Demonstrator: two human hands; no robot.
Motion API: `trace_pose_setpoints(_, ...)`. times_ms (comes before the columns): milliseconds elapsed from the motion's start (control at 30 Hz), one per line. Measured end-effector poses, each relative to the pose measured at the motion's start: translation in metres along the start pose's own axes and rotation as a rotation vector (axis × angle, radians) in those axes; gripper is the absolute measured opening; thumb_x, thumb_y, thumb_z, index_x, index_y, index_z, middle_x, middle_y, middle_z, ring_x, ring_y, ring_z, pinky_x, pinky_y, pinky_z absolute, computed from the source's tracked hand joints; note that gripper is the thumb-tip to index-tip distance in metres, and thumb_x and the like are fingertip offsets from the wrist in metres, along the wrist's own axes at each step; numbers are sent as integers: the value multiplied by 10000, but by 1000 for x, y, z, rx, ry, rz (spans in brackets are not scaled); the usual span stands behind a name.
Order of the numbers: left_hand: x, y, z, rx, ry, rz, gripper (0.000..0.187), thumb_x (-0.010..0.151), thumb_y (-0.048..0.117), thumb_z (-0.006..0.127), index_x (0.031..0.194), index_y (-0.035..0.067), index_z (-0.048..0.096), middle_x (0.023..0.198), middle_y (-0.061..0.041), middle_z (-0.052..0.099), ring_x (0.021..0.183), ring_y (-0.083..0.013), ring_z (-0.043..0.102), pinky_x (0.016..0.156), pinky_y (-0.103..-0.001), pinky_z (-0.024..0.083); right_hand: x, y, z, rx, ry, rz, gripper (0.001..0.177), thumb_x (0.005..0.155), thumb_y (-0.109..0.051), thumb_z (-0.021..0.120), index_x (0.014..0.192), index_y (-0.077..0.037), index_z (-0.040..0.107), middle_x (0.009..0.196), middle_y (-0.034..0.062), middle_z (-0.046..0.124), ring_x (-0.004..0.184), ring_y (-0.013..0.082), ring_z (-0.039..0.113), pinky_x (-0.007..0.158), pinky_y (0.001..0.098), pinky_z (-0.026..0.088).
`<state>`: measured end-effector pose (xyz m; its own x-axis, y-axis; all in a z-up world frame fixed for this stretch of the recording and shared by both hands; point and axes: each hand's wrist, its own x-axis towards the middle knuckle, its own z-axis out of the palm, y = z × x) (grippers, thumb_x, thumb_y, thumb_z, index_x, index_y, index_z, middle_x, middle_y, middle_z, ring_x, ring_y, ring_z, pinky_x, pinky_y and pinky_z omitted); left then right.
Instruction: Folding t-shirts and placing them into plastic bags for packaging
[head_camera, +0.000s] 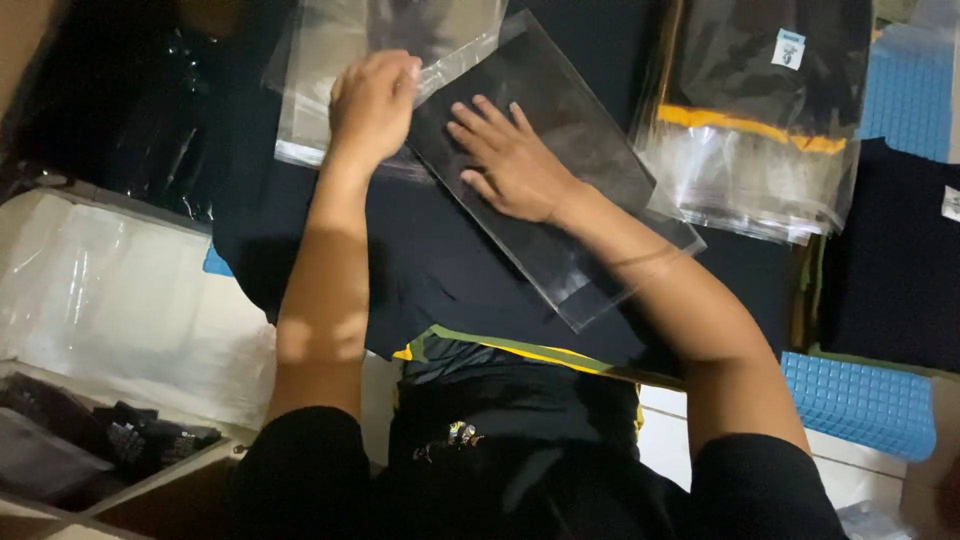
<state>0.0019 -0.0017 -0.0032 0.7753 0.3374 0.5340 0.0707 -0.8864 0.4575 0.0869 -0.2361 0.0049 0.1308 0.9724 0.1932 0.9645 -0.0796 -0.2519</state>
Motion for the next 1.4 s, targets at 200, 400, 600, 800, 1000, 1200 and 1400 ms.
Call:
trace_pose_setpoints(200, -4, 14, 6, 188, -556, -229, 555, 1047, 442, 390, 1526, 174, 478, 1625, -1, 387, 1527, -339, 183, 1167, -742, 57, -25, 18, -3, -183, -106, 233, 971, 834, -919, 365, 1600, -323, 394, 1699, 182, 194, 1512, 519, -24, 1063, 827, -84)
trace_pose_setpoints(400, -4, 15, 3, 204, -638, -182, 666, 1047, 487, 354, 1617, 147, 294, 1695, -86, 226, 1549, -377, 62, 1140, -778, 7, -12, 18, 20, -281, -43, 426, 944, 899, -865, 419, 1653, -324, 249, 1706, 108, 125, 1481, 577, 83, 1010, 917, 139)
trace_pose_setpoints(600, -3, 14, 13, 228, -654, -169, 683, 1060, 488, 322, 1648, 159, 209, 1722, -96, 94, 1538, -368, -63, 1125, -809, -22, -18, 20, 13, -262, -12, 437, 862, 992, -733, 397, 1654, -199, 254, 1688, 201, 160, 1499, 541, 99, 1033, 882, 126)
trace_pose_setpoints(800, -8, 12, 19, 262, -736, -150, 738, 1052, 527, 258, 1663, 132, 132, 1729, -80, -23, 1516, -400, -169, 1108, -820, -68, -49, -2, -10, -285, -8, 295, 943, 928, -821, 381, 1584, -146, 433, 1647, 200, 317, 1503, 478, 217, 1110, 768, 169)
trace_pose_setpoints(1000, -40, 63, -9, 293, -537, -30, 703, 1070, 472, 373, 1618, 47, 261, 1695, -221, 89, 1526, -447, -28, 1128, -779, -75, -80, -21, -28, -175, 146, 236, 700, 1022, -541, 553, 1510, -43, 491, 1573, 187, 470, 1476, 375, 397, 1209, 592, 264)
trace_pose_setpoints(1200, -133, 151, -20, -30, -352, 279, 1013, 946, 776, 392, 1568, -24, 373, 1650, -335, 234, 1511, -587, 165, 1121, -818, 117, -114, -11, -2, -261, 323, 93, 602, 971, -514, 631, 1438, -136, 610, 1519, 135, 556, 1460, 385, 447, 1213, 634, 208)
trace_pose_setpoints(1400, -183, 172, 10, 1, -342, 434, 1092, 763, 707, 734, 1637, 201, 318, 1710, -187, 211, 1557, -517, 152, 1171, -792, 113, -116, -6, 3, -284, 120, 227, 756, 990, -661, 448, 1587, -196, 460, 1623, 97, 446, 1478, 499, 331, 1106, 796, 208)
